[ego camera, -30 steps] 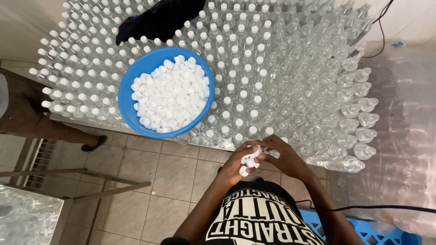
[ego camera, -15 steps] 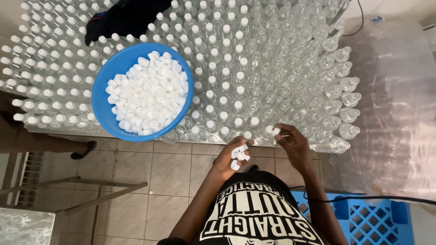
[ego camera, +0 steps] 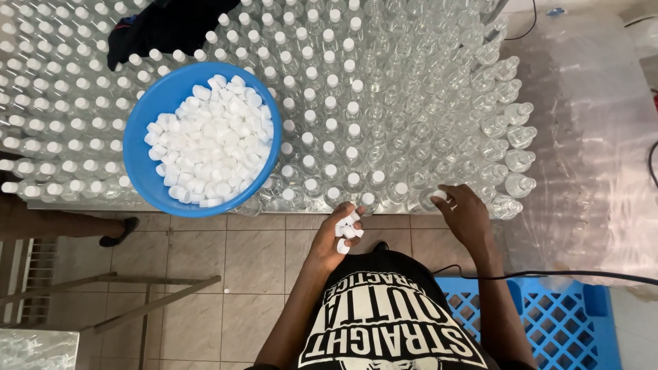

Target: The person repeatedly picks up white bottle caps from a blue basin and screws them onto the tops of numerous clear plastic bottles arranged on a metal table. The person works methodically, moving from one bottle to the next to secure the caps.

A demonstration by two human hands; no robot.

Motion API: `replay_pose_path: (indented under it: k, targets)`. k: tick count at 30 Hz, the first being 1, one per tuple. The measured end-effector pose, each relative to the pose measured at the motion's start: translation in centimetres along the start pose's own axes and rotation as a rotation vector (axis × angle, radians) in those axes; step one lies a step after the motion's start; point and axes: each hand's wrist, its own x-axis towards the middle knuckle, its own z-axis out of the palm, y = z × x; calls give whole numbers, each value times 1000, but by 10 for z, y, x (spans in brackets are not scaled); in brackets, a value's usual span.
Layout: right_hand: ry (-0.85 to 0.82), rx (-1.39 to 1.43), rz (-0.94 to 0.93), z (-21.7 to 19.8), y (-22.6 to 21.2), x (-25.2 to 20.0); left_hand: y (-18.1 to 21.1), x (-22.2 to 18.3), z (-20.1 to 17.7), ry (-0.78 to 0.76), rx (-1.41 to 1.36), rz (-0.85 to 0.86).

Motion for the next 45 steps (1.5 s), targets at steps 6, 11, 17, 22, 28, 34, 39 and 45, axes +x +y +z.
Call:
replay_pose_path:
  k: [6, 11, 17, 22, 28, 34, 39, 45]
  targets:
    - [1, -70, 19, 3, -18, -10, -3, 2, 1, -13, 4, -17]
    - [-61, 203, 188, 12, -13, -2, -9, 11, -6, -22, -1, -34]
    - [-85, 598, 327, 4, -21, 0, -11, 13, -7, -23, 8, -40]
    - [-106, 761, 348, 14, -12, 5, -13, 18, -9, -22, -1, -57]
    - [-42, 858, 300, 30, 2, 9, -15, 24, -8, -12, 26, -56]
    - [-29, 885, 286, 23, -6, 6, -13, 23, 4, -64, 15, -73]
    - [-46, 760, 298, 9, -24, -7, -18, 18, 10, -109, 31, -80]
    - [1, 621, 149, -26, -74, -45, -23, 20, 16, -130, 88, -75]
